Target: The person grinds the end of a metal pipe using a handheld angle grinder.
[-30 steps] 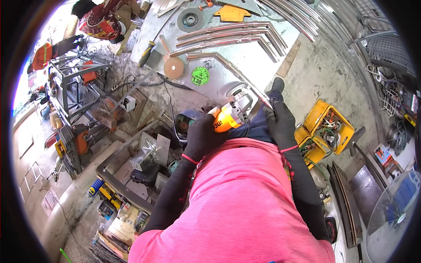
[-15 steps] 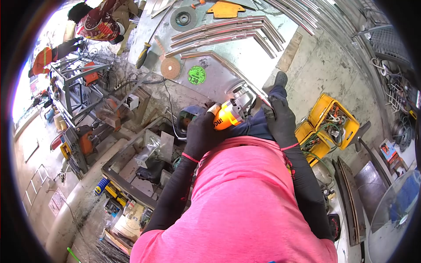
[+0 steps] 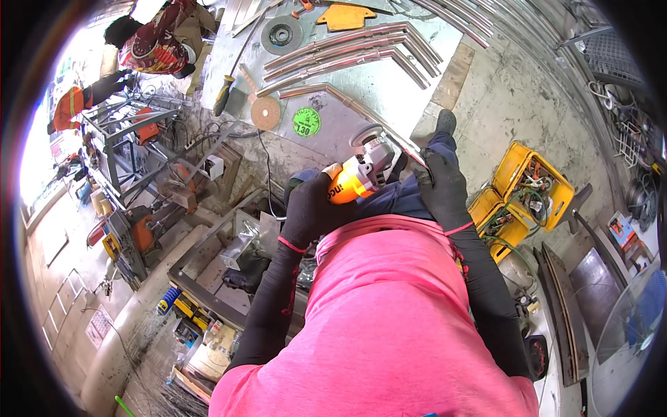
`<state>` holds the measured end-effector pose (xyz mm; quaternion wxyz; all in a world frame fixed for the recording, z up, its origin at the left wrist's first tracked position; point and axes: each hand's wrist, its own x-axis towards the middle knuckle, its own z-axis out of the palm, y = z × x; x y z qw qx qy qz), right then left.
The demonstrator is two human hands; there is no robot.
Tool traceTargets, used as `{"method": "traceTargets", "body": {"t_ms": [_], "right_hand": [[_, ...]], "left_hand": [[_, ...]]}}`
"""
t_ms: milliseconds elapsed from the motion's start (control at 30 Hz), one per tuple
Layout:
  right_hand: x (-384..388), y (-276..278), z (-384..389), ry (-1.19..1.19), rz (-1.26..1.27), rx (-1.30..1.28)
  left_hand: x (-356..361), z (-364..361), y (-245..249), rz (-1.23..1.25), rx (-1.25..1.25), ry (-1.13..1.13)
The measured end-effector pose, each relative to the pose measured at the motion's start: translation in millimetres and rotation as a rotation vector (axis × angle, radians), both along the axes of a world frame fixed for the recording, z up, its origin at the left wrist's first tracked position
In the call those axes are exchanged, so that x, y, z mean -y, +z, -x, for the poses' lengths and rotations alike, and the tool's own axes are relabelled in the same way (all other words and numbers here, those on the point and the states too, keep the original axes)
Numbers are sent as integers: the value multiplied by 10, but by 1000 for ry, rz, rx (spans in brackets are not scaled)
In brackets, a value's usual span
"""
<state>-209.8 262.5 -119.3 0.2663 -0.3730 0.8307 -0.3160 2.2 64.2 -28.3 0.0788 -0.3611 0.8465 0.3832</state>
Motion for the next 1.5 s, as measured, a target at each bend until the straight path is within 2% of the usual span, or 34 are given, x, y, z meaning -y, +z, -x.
{"method": "traceTargets", "body": {"t_ms": [67, 700, 867, 1000, 1033, 1100, 1167, 1200, 1233, 1300, 1433, 1500], "right_hand": [[3, 0, -1, -1, 5, -6], [-9, -11, 8, 40, -4, -60], [18, 41, 26, 43, 38, -96], [29, 29, 53, 35, 94, -93], [24, 20, 67, 30, 94, -94], [22, 19, 91, 26, 82, 20], [34, 57, 113, 14, 38, 71], [47, 90, 129, 6, -6, 123], [58, 115, 144, 7, -5, 123], [57, 144, 163, -34, 37, 233], [16, 25, 202, -35, 53, 202], [21, -41, 227, -38, 30, 338]], "left_hand": [[38, 26, 46, -38, 131, 0], [547, 289, 401, 89, 173, -289], [737, 418, 509, 93, 213, -446], [787, 405, 507, 131, 199, -437], [794, 368, 495, 123, 229, -378], [794, 269, 457, 114, 258, -324], [785, 109, 383, -47, 221, -178], [787, 50, 329, -325, 206, -26], [770, -6, 281, -324, 205, -26], [664, 47, 306, -677, 155, 183], [587, 126, 306, -773, 182, 209], [538, 105, 226, -764, 85, 202]]}}
